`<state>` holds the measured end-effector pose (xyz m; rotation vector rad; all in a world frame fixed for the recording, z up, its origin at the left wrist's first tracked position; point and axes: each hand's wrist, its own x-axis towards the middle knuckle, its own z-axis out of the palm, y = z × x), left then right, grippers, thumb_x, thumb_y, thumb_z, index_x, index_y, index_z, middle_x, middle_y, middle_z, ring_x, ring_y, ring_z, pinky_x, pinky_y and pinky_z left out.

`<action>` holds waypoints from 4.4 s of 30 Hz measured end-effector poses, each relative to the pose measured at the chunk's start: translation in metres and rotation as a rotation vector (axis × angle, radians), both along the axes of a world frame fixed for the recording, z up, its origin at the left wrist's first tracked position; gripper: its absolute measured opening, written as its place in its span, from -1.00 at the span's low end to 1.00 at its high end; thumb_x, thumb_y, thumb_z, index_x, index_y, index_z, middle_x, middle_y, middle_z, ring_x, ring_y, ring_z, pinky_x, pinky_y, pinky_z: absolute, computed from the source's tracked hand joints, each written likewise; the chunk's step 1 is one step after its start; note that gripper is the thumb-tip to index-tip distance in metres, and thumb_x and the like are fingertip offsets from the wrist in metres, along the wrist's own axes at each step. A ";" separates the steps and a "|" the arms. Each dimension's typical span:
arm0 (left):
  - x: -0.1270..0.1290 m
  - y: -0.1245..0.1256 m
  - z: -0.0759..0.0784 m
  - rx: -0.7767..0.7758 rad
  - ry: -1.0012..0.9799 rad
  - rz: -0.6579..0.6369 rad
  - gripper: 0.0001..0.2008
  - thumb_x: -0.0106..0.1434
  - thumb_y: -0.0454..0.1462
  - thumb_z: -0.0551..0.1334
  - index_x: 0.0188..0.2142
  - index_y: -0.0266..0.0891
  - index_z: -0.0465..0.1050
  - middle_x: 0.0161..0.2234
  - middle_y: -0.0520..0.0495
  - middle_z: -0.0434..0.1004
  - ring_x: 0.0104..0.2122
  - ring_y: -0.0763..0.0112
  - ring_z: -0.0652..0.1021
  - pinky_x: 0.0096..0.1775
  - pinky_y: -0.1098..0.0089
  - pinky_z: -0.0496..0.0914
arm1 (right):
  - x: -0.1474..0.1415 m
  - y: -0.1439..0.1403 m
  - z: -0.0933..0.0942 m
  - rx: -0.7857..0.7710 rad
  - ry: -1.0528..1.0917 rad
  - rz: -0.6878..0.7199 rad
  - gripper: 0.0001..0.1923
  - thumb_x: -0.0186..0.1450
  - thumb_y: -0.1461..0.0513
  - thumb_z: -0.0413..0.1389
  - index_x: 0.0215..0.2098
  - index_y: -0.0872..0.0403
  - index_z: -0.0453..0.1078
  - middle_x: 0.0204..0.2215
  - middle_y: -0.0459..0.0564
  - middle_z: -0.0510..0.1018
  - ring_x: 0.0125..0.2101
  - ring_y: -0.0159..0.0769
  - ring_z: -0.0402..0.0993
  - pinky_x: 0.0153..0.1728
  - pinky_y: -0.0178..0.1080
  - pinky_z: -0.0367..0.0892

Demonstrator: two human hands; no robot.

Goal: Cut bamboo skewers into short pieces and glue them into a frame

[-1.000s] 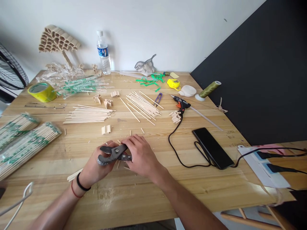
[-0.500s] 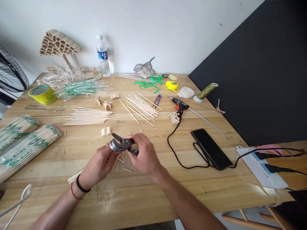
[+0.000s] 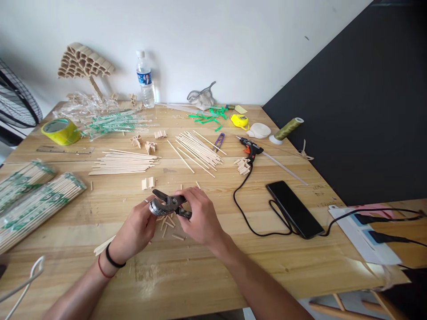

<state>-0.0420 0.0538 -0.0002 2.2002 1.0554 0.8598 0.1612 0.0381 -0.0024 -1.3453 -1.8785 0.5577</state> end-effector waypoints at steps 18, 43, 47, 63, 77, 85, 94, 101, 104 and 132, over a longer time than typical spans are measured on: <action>0.003 -0.002 0.008 0.027 -0.055 -0.048 -0.77 0.38 -0.49 0.07 -0.26 -0.19 0.41 -0.46 0.01 0.47 -0.28 0.32 0.62 -0.22 0.44 0.52 | 0.000 0.000 -0.002 0.019 -0.002 0.018 -0.63 0.13 0.40 0.18 -0.09 0.06 0.43 -0.16 0.11 0.62 -0.11 0.01 0.48 -0.02 0.03 0.39; -0.004 -0.005 0.004 -0.022 -0.035 -0.047 -0.70 0.35 -0.49 0.07 -0.05 -0.21 0.45 -0.20 -0.13 0.65 -0.21 0.29 0.66 -0.19 0.41 0.52 | -0.002 -0.002 -0.002 0.022 0.098 0.103 -0.66 0.13 0.39 0.15 -0.13 0.00 0.40 -0.18 0.06 0.62 -0.13 -0.04 0.51 0.04 0.03 0.40; -0.004 -0.005 0.004 -0.013 -0.015 -0.030 -0.81 0.35 -0.47 0.08 -0.19 -0.20 0.39 -0.36 -0.04 0.55 -0.40 0.37 0.57 -0.33 0.45 0.45 | -0.002 -0.002 -0.002 0.023 0.103 0.090 -0.68 0.13 0.39 0.14 -0.15 0.02 0.40 -0.21 0.07 0.61 -0.16 -0.04 0.49 -0.06 -0.02 0.40; -0.002 -0.005 0.006 0.044 -0.006 -0.004 -0.78 0.28 -0.52 0.05 -0.31 -0.16 0.29 -0.43 0.04 0.47 -0.50 0.44 0.44 -0.43 0.50 0.35 | 0.000 -0.001 -0.001 0.035 0.127 0.119 -0.68 0.14 0.40 0.13 -0.15 0.02 0.40 -0.21 0.06 0.61 -0.16 -0.05 0.48 -0.10 -0.05 0.39; -0.004 -0.004 0.006 -0.012 0.011 -0.030 -0.79 0.30 -0.48 0.04 -0.26 -0.18 0.34 -0.42 -0.02 0.48 -0.40 0.33 0.57 -0.29 0.39 0.48 | -0.001 -0.001 -0.002 0.039 0.116 0.120 -0.69 0.15 0.39 0.14 -0.15 0.01 0.40 -0.21 0.07 0.62 -0.14 -0.03 0.51 -0.01 0.02 0.40; -0.004 -0.004 0.004 -0.039 0.003 -0.019 -0.81 0.32 -0.46 0.05 -0.24 -0.19 0.37 -0.39 -0.05 0.51 -0.23 0.22 0.65 -0.23 0.36 0.51 | 0.000 -0.001 -0.002 0.032 0.113 0.119 -0.69 0.15 0.38 0.14 -0.14 0.02 0.40 -0.20 0.07 0.61 -0.15 -0.03 0.50 -0.06 0.01 0.40; -0.005 -0.004 0.003 -0.075 -0.024 -0.027 -0.78 0.30 -0.48 0.08 -0.17 -0.22 0.42 -0.28 -0.13 0.60 -0.32 0.31 0.61 -0.25 0.35 0.53 | 0.000 -0.001 -0.001 0.021 0.088 0.118 -0.65 0.12 0.41 0.15 -0.14 0.01 0.39 -0.20 0.06 0.61 -0.14 -0.04 0.50 -0.05 -0.01 0.41; -0.002 -0.006 0.005 -0.203 -0.102 -0.098 -0.71 0.30 -0.48 0.13 -0.05 -0.23 0.48 -0.04 -0.22 0.63 -0.09 0.23 0.63 -0.06 0.26 0.53 | -0.003 -0.002 -0.001 0.046 0.058 0.142 -0.66 0.15 0.39 0.16 -0.12 0.00 0.38 -0.20 0.05 0.61 -0.14 -0.03 0.50 0.07 0.09 0.39; 0.000 -0.006 0.007 -0.263 -0.119 -0.107 -0.76 0.33 -0.45 0.16 -0.08 -0.23 0.50 -0.05 -0.21 0.62 -0.10 0.23 0.62 -0.05 0.26 0.52 | -0.003 -0.002 -0.001 0.048 0.038 0.142 -0.67 0.17 0.40 0.14 -0.11 0.00 0.38 -0.20 0.06 0.62 -0.14 -0.04 0.50 0.09 0.10 0.39; 0.002 -0.006 0.010 -0.260 -0.100 -0.080 -0.82 0.35 -0.38 0.18 -0.13 -0.24 0.54 -0.09 -0.21 0.64 -0.18 0.26 0.64 -0.12 0.31 0.54 | -0.003 -0.002 -0.002 0.052 0.026 0.141 -0.68 0.17 0.38 0.18 -0.11 0.01 0.38 -0.18 0.07 0.63 -0.14 -0.03 0.51 0.07 0.09 0.40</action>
